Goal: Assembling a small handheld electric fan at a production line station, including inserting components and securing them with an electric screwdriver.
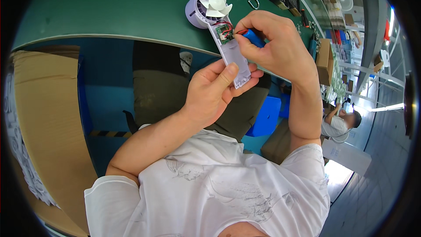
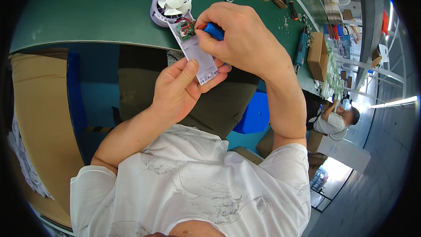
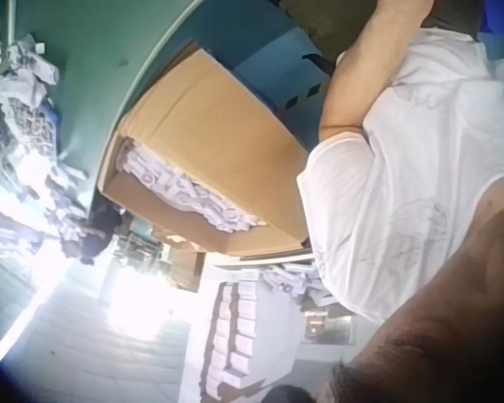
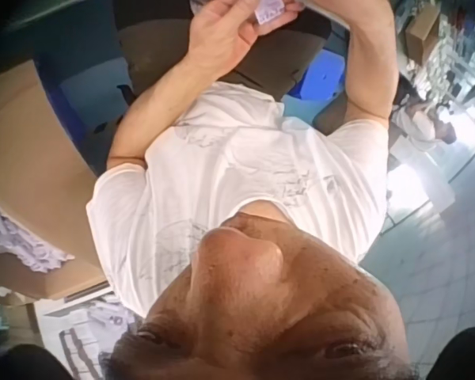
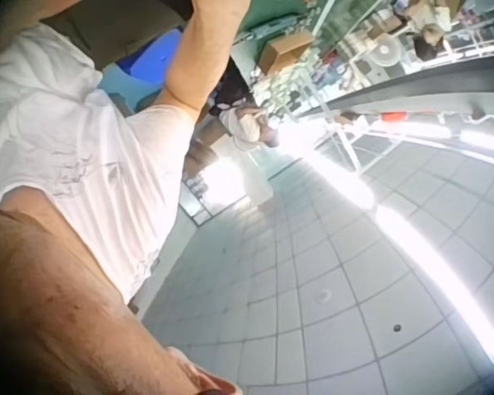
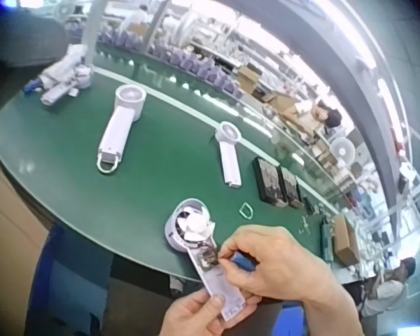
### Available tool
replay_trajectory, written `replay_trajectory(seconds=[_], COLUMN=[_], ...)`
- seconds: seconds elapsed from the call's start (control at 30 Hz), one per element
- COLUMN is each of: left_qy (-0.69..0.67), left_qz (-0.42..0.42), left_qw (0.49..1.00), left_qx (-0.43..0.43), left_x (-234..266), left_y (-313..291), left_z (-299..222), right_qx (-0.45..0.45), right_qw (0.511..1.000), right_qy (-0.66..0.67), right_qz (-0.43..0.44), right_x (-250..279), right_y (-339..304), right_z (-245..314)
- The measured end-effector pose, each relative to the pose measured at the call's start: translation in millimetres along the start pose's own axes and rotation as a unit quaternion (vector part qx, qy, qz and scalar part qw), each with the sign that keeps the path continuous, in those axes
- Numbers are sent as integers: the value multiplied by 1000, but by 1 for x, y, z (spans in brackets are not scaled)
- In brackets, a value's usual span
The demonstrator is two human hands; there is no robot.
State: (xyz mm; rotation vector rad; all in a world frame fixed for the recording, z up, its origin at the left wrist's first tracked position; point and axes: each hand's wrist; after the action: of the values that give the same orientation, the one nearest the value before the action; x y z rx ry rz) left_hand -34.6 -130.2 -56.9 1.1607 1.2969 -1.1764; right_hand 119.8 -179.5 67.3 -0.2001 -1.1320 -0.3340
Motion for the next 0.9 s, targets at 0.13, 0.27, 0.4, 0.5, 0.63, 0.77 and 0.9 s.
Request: replay_trajectory(seconds=[0.13, 0.27, 0.4, 0.5, 0.63, 0.77, 0.9], left_qy=[5, 32, 38, 41, 53, 55, 57], left_qz=[-15, 8, -5, -18, -25, -16, -19], left_qw=[1000, 999, 999, 999, 998, 998, 998], left_qx=[3, 2, -8, -11, -11, -16, -19], left_x=[-3, 0, 0, -1, -4, -1, 0], left_y=[-1, -2, -4, -3, -2, -1, 0], left_z=[-1, -1, 1, 1, 0, 0, 2], right_qx=[-18, -77, -33, -36, -88, -104, -84], right_qw=[1000, 994, 997, 995, 980, 978, 980], right_qy=[25, 73, 68, 78, 153, 94, 53], right_qz=[-2, -8, -27, -41, -94, -153, -174], right_x=[0, -1, 3, 4, -3, -6, -15], right_y=[-3, -8, -19, -26, -36, -40, -46], right_z=[2, 7, 10, 13, 12, 25, 27])
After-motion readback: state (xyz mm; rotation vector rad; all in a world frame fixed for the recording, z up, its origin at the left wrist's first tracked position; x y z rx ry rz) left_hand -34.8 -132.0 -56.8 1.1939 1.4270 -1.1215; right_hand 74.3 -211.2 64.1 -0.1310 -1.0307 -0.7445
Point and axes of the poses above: each hand's wrist, its own y-axis towards the middle knuckle, its own x-axis out of the back of the hand, z = x × y, and after that the axes turned 1 degree about y, right-handed
